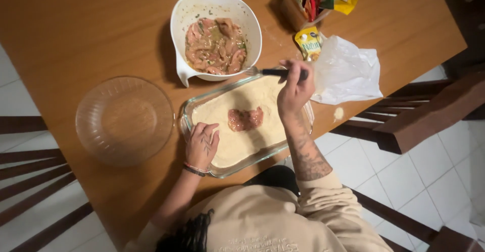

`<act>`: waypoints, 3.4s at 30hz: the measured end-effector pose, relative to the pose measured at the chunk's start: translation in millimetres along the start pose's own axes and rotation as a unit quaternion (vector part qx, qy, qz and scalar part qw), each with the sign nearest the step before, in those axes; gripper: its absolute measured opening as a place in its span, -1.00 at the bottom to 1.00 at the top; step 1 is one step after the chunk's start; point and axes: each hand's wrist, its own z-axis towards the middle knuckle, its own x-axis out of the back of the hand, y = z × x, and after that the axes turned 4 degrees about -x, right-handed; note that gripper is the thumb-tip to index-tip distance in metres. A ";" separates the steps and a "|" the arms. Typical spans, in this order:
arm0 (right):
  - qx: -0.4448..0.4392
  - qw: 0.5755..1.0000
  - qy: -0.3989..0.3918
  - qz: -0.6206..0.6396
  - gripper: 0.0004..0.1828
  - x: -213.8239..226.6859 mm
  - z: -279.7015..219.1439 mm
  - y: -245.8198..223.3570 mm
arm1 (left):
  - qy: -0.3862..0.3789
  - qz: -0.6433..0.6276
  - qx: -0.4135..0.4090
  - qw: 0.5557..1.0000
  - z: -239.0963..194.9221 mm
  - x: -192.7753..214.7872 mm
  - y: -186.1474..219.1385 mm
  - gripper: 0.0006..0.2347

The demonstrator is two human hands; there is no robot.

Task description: Preparing and breading pieces of chicken in a glass dish for cooking.

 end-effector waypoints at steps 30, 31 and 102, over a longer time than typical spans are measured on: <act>-0.195 0.748 -0.456 -0.440 0.04 108.0 -71.6 38.0 | -0.007 -0.066 -0.013 0.998 4.8 7.9 -4.0 -0.81; -0.196 0.748 -0.455 -0.442 0.04 107.4 -79.2 46.9 | -0.008 -0.067 -0.014 0.998 5.3 8.1 -1.8 -0.81; -0.219 0.839 -0.415 -0.274 -0.42 81.7 -106.1 13.4 | 0.075 0.026 -0.123 0.989 -5.0 -19.9 -31.6 -0.78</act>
